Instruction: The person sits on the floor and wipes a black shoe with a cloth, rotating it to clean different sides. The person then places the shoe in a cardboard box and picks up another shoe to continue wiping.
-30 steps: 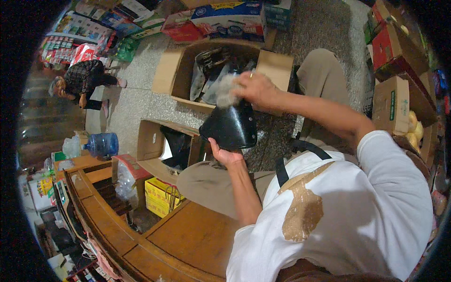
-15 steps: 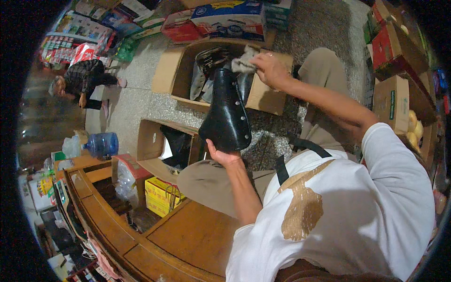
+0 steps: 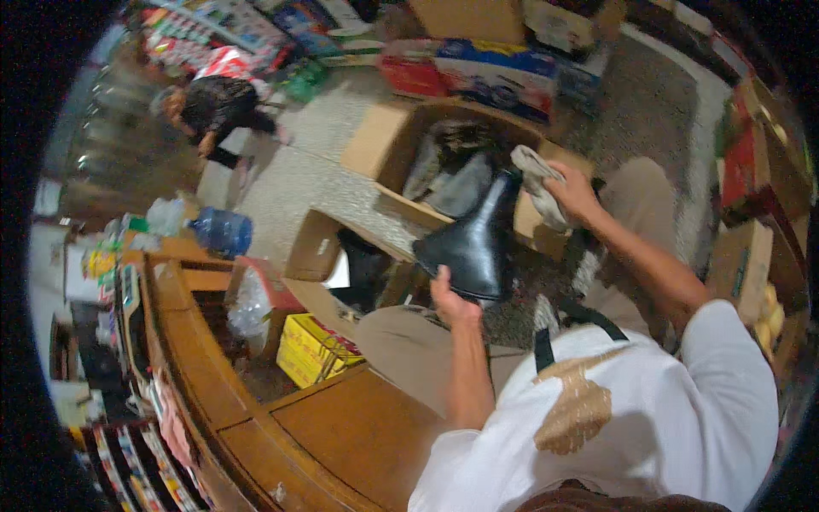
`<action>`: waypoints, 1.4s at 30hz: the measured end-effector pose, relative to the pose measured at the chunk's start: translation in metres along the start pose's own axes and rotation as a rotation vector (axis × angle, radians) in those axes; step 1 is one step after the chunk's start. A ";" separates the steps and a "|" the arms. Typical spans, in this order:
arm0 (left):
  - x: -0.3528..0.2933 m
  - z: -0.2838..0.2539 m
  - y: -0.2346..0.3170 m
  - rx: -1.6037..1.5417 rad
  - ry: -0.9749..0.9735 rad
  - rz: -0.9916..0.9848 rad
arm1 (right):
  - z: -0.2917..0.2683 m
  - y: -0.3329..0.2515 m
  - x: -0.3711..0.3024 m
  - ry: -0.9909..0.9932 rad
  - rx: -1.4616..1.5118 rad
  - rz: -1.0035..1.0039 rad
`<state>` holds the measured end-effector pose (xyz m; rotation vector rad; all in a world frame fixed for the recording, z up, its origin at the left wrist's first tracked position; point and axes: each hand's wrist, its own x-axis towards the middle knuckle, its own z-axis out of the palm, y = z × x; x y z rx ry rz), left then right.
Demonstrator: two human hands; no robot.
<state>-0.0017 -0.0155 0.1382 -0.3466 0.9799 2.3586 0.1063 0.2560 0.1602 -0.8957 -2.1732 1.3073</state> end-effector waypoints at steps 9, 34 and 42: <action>-0.007 -0.004 -0.013 0.356 -0.222 0.190 | 0.090 -0.097 -0.067 -0.225 -0.442 -0.558; 0.000 -0.005 -0.015 0.164 -0.084 0.148 | -0.009 0.063 0.006 -0.177 0.134 0.234; 0.000 -0.006 -0.016 0.133 -0.079 0.143 | -0.004 0.070 0.003 -0.221 0.292 0.394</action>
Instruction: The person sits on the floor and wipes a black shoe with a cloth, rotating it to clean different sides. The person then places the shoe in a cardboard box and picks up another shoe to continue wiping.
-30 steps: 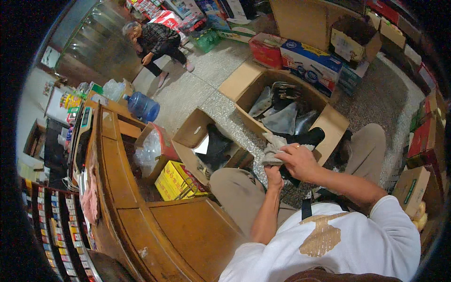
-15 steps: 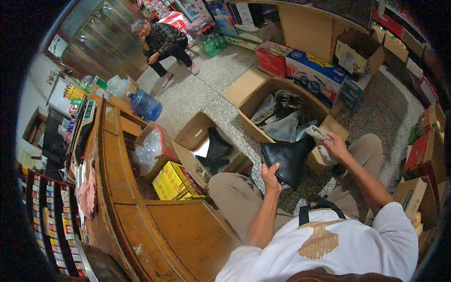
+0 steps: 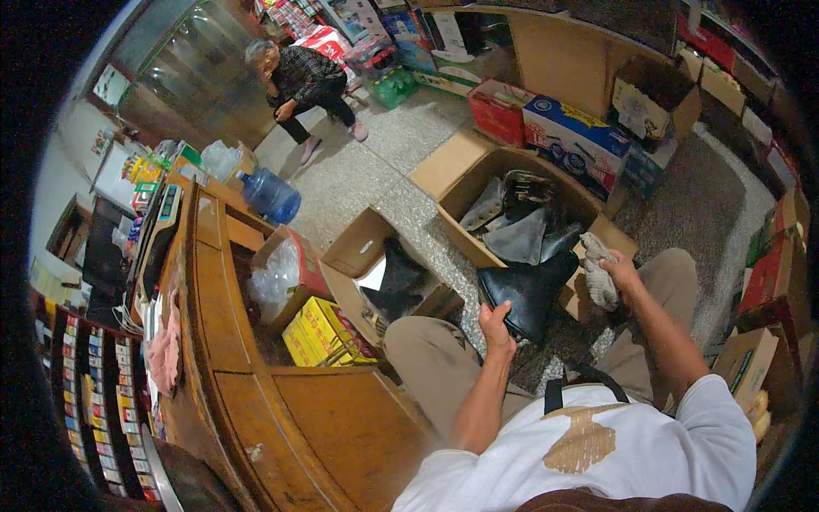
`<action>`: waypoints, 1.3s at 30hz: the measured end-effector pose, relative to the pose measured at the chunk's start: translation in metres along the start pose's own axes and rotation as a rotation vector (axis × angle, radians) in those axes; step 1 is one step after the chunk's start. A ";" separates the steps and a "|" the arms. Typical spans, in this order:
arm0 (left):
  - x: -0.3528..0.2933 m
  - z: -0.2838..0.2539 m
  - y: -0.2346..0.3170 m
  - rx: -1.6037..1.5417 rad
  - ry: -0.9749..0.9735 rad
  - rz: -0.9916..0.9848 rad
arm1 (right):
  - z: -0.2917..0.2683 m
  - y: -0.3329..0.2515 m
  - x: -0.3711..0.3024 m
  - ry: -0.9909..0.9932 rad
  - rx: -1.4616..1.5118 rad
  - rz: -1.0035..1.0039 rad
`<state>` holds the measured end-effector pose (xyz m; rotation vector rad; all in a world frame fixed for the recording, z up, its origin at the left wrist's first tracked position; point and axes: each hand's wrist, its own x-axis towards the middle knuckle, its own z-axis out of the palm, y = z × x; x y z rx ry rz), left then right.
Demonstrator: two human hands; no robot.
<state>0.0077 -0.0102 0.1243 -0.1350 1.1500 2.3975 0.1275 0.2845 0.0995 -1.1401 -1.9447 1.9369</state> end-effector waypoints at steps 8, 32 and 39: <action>-0.007 0.007 0.006 0.037 0.020 0.018 | 0.010 -0.009 -0.007 0.006 0.045 0.008; -0.004 -0.005 -0.001 0.019 0.037 0.008 | 0.023 -0.029 -0.025 -0.032 0.063 0.125; -0.003 -0.002 -0.001 0.010 0.015 0.009 | 0.023 -0.016 -0.014 0.005 0.010 0.092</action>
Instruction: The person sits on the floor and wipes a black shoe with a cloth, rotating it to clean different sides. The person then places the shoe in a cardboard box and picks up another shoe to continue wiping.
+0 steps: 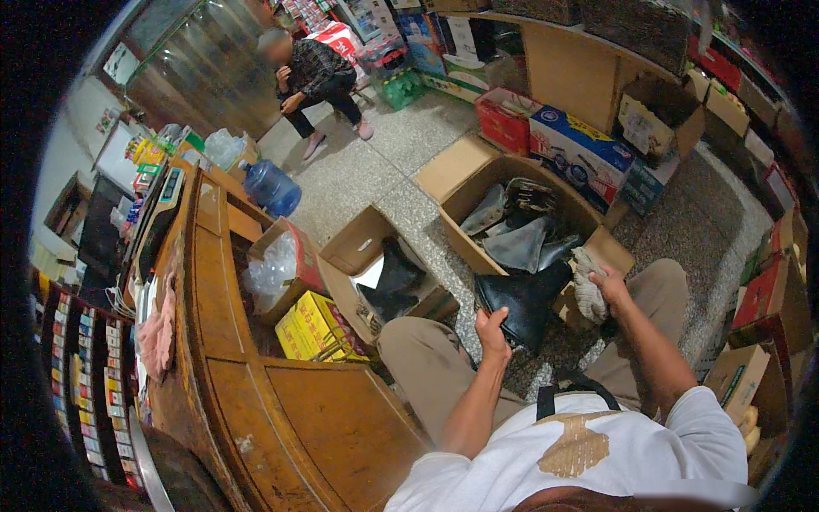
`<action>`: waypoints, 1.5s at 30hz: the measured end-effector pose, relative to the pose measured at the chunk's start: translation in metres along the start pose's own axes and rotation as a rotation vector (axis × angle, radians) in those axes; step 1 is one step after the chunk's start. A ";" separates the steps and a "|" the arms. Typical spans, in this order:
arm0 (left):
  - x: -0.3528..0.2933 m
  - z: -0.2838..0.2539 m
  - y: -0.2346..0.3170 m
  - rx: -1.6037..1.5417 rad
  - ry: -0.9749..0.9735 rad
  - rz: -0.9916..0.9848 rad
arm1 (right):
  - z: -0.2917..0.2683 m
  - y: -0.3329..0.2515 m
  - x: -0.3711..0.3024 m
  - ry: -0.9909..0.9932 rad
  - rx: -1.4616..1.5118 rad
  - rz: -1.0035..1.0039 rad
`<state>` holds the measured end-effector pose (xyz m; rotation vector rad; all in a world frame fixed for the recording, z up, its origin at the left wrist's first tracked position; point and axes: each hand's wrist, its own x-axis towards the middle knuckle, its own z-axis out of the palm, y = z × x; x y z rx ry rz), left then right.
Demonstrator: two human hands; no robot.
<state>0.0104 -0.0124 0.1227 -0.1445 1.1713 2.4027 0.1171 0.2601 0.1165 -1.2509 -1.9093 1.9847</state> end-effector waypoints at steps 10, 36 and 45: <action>0.000 0.005 -0.007 0.105 -0.084 -0.016 | 0.039 -0.021 0.010 0.233 -0.406 -0.756; -0.010 0.023 0.028 0.258 -0.311 0.142 | 0.003 -0.045 -0.021 0.060 -1.044 -0.835; -0.002 0.024 0.032 -0.047 -0.154 0.055 | 0.018 -0.091 -0.028 0.421 -0.506 -0.844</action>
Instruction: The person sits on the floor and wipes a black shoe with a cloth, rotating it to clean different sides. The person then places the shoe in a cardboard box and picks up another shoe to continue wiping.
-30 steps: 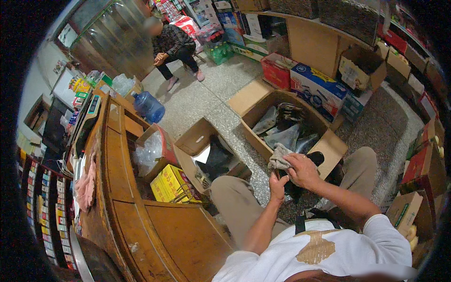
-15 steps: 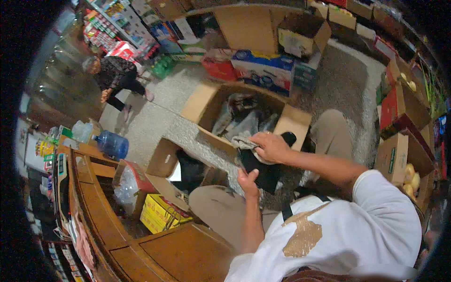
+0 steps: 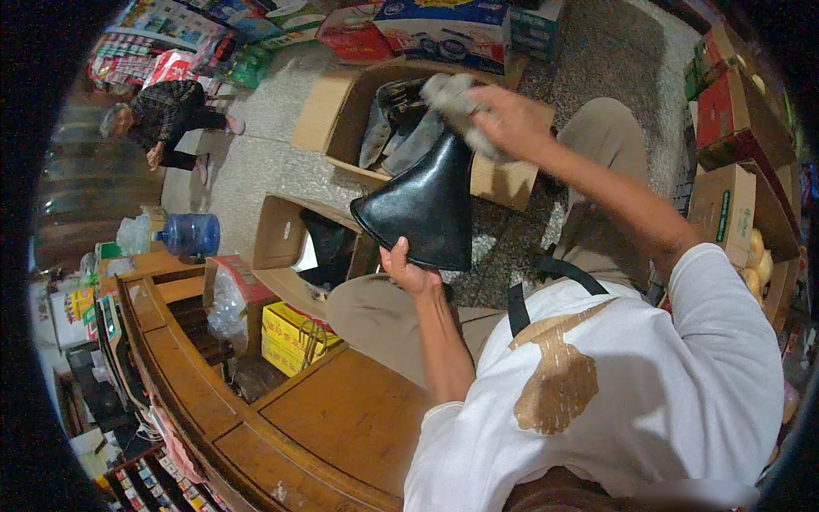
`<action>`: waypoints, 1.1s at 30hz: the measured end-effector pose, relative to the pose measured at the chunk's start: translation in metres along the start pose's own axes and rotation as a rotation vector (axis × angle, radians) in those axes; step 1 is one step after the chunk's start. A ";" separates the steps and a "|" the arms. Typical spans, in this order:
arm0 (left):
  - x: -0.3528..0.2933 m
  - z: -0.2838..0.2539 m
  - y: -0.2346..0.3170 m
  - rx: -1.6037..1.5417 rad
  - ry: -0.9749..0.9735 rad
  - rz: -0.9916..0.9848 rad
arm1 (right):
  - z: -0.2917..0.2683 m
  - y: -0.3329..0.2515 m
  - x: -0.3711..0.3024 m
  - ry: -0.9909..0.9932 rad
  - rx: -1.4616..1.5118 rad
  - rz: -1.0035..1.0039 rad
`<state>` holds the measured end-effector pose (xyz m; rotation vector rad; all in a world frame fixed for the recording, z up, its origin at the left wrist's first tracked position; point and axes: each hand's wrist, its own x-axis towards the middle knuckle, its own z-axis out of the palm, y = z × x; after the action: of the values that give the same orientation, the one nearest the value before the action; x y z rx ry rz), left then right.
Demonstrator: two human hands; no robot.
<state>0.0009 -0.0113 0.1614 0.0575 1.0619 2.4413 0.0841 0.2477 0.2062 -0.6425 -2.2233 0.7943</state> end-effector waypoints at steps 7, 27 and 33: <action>0.001 -0.028 -0.004 0.050 0.055 0.016 | 0.049 -0.102 -0.101 -0.468 -0.287 -0.610; -0.002 -0.035 0.000 -0.414 0.160 -0.114 | 0.046 -0.079 -0.080 -0.148 -0.028 -0.272; -0.003 -0.019 0.026 -0.489 0.151 -0.134 | 0.010 -0.057 -0.120 -0.557 -0.006 -0.589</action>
<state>-0.0109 -0.0411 0.1668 -0.3497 0.4801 2.5386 0.1424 0.1296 0.1879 0.2832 -2.6992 0.7032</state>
